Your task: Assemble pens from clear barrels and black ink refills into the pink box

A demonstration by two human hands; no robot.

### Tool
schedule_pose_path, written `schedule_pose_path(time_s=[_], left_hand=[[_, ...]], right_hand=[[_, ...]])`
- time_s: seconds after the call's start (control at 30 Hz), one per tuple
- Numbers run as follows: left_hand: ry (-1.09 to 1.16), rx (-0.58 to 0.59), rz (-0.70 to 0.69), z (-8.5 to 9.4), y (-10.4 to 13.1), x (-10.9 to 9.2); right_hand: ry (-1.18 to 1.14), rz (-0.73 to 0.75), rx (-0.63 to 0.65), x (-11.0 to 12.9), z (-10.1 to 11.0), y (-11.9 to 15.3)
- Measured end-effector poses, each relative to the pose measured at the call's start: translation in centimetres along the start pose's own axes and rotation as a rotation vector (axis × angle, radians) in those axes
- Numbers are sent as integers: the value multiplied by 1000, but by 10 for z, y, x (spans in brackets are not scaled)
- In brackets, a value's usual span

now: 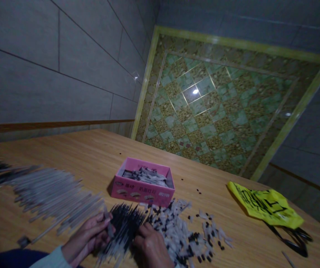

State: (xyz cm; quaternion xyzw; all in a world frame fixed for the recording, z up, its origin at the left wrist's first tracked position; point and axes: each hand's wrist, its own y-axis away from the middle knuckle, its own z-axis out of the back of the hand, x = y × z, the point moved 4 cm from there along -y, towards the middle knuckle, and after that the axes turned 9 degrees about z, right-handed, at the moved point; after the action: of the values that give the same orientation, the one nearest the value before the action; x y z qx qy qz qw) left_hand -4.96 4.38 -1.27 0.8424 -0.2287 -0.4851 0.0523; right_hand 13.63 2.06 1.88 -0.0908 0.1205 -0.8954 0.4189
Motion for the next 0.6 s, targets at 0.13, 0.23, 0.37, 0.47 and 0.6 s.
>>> schedule_pose_path(time_s=[0.13,0.23,0.37,0.47,0.6], left_hand=[[-2,-24,17,1,0,-1],[-9,-26,22,2,-1,0],[2,-38,9,4,-2,3],[36,-62,-6,6,-3,4],[196,-136,42,12,-3,5]], right_hand=[[49,14,-84,1,0,2],[70,21,-201,-1,-2,5],[61,89,-304,-2,-6,7],[31,127,-407,0,1,8],[-176,134,-751,11,32,12]])
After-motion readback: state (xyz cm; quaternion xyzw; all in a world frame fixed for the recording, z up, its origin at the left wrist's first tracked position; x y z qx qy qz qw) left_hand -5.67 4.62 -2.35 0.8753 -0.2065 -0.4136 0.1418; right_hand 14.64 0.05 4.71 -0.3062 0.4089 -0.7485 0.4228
